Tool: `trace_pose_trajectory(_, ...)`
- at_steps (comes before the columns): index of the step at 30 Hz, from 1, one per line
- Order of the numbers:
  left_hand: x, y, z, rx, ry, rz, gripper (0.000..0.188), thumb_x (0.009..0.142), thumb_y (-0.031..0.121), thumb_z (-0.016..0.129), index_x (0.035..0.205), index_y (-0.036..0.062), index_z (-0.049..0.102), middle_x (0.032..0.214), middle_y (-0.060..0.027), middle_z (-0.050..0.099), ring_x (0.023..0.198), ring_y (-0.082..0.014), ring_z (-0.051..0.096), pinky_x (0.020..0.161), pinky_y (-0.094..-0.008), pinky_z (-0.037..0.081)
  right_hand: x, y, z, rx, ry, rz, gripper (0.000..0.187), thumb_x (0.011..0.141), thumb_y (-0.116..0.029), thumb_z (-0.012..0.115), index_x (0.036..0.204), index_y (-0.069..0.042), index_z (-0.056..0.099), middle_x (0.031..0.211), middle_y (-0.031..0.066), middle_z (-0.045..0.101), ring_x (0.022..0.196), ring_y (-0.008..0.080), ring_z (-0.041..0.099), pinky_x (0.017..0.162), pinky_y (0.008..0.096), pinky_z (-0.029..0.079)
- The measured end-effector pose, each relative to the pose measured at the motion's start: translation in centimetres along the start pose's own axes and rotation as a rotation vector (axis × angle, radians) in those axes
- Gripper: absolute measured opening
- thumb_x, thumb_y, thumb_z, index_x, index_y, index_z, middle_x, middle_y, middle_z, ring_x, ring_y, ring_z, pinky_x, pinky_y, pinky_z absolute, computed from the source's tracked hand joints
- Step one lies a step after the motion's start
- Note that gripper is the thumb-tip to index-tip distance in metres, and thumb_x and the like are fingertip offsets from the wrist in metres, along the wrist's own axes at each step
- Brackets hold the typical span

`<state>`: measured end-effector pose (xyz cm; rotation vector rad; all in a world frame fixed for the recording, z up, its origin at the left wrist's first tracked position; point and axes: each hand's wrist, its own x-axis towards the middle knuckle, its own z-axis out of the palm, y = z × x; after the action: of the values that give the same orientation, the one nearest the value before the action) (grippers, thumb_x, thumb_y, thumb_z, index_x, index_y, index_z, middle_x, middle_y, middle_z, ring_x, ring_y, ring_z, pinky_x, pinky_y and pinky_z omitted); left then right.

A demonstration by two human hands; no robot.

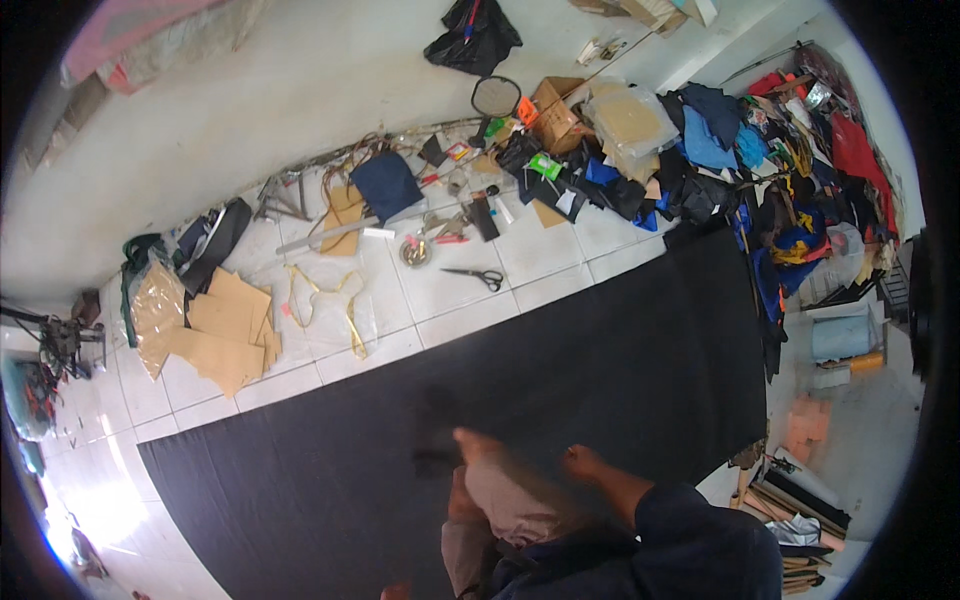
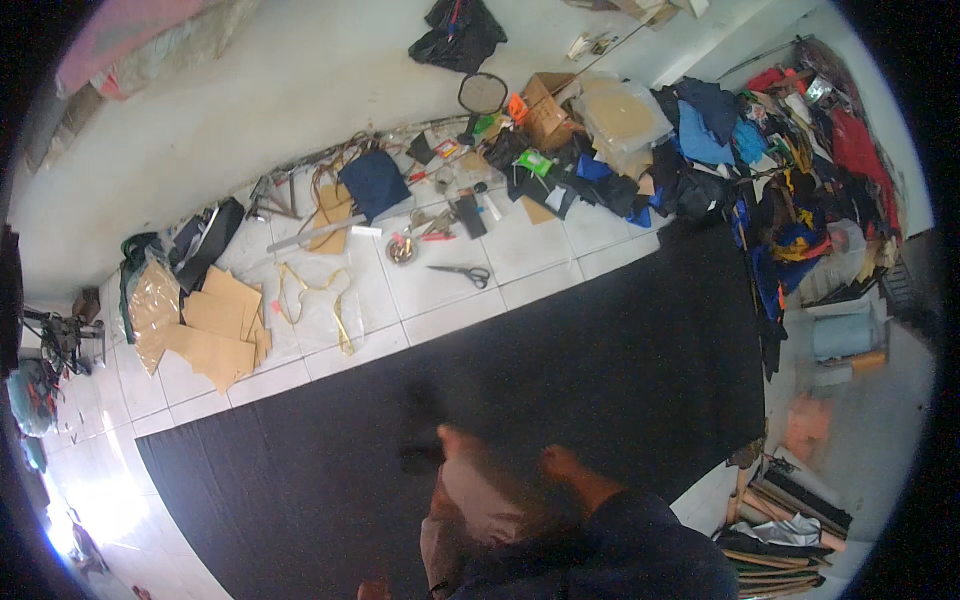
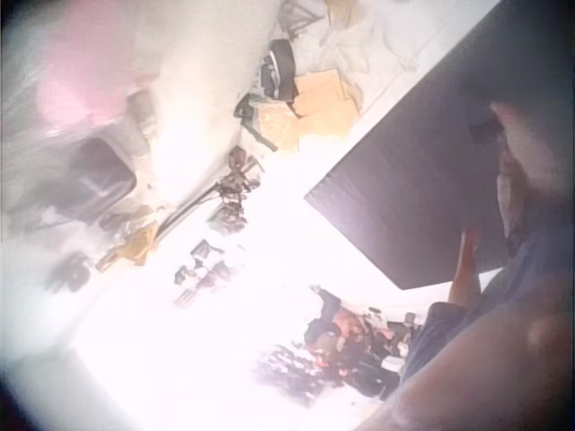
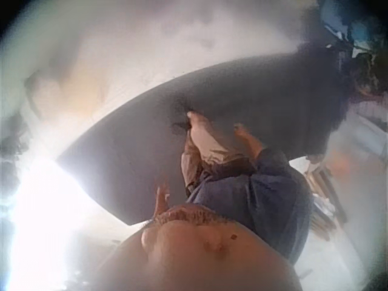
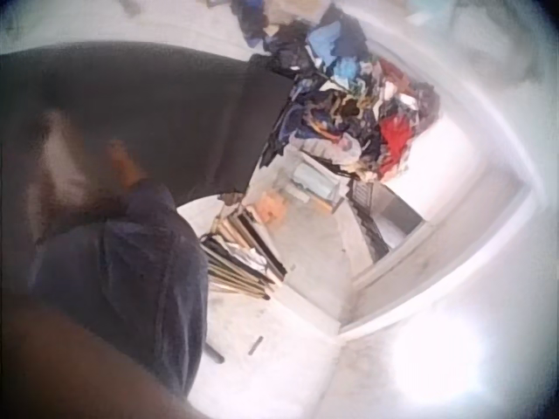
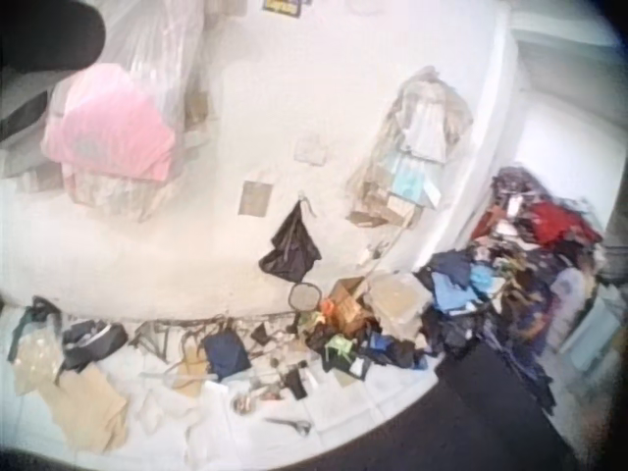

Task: The person kneels on a black mat and uses a pencil to mark lines on a small rectangular piece of cardboard. After marking, the person stands and places the marked piece among other cardboard pieces on the mat.

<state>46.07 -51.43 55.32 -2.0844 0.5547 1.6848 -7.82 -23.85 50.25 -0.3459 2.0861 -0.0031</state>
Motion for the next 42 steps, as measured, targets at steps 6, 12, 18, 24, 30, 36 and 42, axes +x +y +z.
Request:
trace_pose_trajectory(6,-5.6,6.0,7.0,-0.044,0.147,0.063,0.047,0.101,0.046,0.056,0.136,0.0145,0.061,0.130,-0.0071,0.065,0.122,-0.0264,0.060,0.093,-0.0421,0.053,-1.0,2.2,-14.4,0.199,0.181,0.274,0.039,0.106,-0.035,0.045,0.127,-0.005,0.060,0.120,0.0204,0.067,0.108,0.0408,0.065,0.090,0.0516,0.049)
trace_pose_trajectory(12,-7.7,11.4,19.8,-0.047,0.171,0.451,0.035,0.103,0.026,0.055,0.132,0.0068,0.054,0.110,-0.0108,0.068,0.086,-0.0267,0.067,0.069,-0.0427,0.056,9.4,10.2,-20.7,0.257,0.382,0.023,0.046,0.109,-0.038,0.035,0.123,-0.001,0.059,0.119,0.0257,0.065,0.115,0.0458,0.060,0.096,0.0549,0.047)
trace_pose_trajectory(18,-7.8,6.5,32.9,0.072,-0.215,0.153,0.031,0.104,0.026,0.057,0.123,0.0010,0.059,0.093,-0.0089,0.067,0.075,-0.0210,0.065,0.063,-0.0356,0.054,15.2,14.4,-35.9,0.163,0.509,-0.258,0.044,0.108,-0.039,0.043,0.110,0.001,0.063,0.114,0.0265,0.066,0.109,0.0486,0.060,0.093,0.0549,0.048)
trace_pose_trajectory(24,-19.7,19.0,48.4,0.139,0.094,0.363,0.032,0.096,0.023,0.065,0.117,-0.0013,0.065,0.099,-0.0099,0.070,0.080,-0.0174,0.066,0.067,-0.0319,0.051,24.4,19.2,-48.7,0.217,0.523,-0.141,0.038,0.108,-0.034,0.043,0.108,-0.001,0.063,0.107,0.0275,0.067,0.103,0.0488,0.062,0.088,0.0545,0.050)
trace_pose_trajectory(30,-17.4,29.5,55.8,0.214,0.001,0.505,0.039,0.094,0.026,0.067,0.119,-0.0048,0.066,0.095,-0.0120,0.071,0.079,-0.0169,0.067,0.066,-0.0315,0.052,32.5,15.4,-58.7,0.250,0.713,-0.439,0.036,0.109,-0.028,0.044,0.126,0.000,0.060,0.116,0.0206,0.069,0.112,0.0381,0.065,0.097,0.0460,0.051)
trace_pose_trajectory(36,-11.6,36.8,62.2,0.459,0.179,0.823,0.044,0.095,0.026,0.067,0.125,-0.0057,0.062,0.101,-0.0134,0.071,0.081,-0.0186,0.068,0.067,-0.0325,0.053,34.3,9.9,-70.6,0.319,0.809,-0.522,0.033,0.104,-0.031,0.059,0.111,0.001,0.068,0.100,0.0160,0.071,0.091,0.0281,0.068,0.082,0.0379,0.053)
trace_pose_trajectory(42,-18.3,45.2,74.7,0.174,0.000,0.646,0.042,0.096,0.025,0.068,0.126,-0.0040,0.062,0.100,-0.0138,0.071,0.083,-0.0189,0.069,0.069,-0.0334,0.054,46.5,14.0,-86.2,0.621,1.059,-0.535,0.027,0.104,-0.028,0.062,0.104,-0.002,0.067,0.086,0.0023,0.065,0.076,0.0128,0.060,0.070,0.0312,0.050)
